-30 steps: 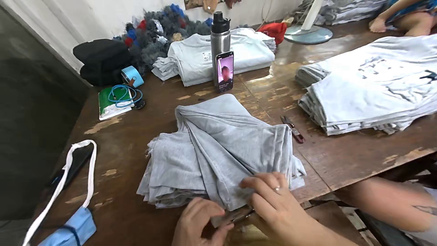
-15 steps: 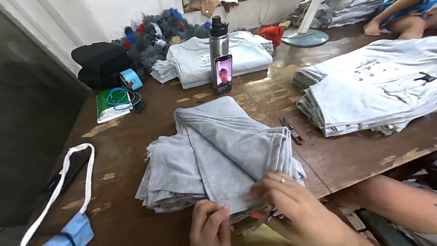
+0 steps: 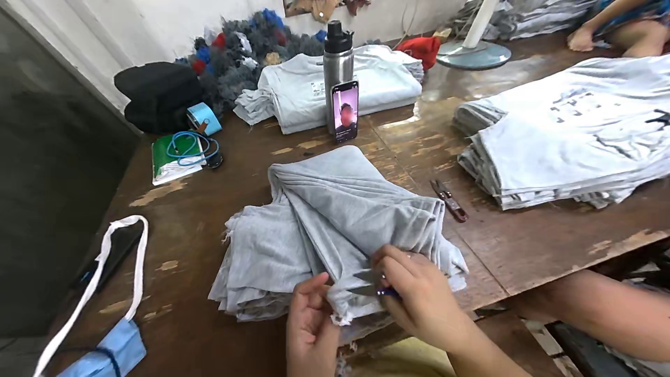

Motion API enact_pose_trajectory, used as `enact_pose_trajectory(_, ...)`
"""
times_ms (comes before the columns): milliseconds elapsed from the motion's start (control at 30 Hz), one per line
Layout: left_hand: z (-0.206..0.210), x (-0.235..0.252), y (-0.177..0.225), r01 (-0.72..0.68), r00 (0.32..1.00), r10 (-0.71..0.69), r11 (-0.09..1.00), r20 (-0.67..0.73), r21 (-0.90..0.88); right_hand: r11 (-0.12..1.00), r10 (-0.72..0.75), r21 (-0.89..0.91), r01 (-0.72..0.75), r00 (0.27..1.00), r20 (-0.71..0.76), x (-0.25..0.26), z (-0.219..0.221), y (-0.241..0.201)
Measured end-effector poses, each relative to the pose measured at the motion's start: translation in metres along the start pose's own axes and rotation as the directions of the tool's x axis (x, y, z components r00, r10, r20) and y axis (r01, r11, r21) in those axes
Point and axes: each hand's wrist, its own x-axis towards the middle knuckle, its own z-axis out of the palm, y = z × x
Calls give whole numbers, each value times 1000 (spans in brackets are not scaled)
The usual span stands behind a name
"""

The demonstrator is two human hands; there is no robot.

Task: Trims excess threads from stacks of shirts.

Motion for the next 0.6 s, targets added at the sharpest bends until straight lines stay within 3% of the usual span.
enact_pose_trajectory(67, -2, 0, 0, 50, 999, -50, 984, 5, -174, 998, 6, 59, -7, 1000, 29, -8, -5, -2)
enact_pose_trajectory(200, 2, -6, -6, -45, 999, 49, 983, 16, -176, 986, 11, 167, -19, 999, 46, -21, -14, -2)
enact_pose_trajectory(400, 8, -6, -15, -105, 987, 91, 989, -131, -103, 998, -20, 63, 18, 999, 36, -30, -10, -9)
enact_pose_trajectory(600, 4, -12, -12, -109, 993, 98, 980, -73, -166, 999, -26, -31, 27, 999, 40, -38, -2, -12)
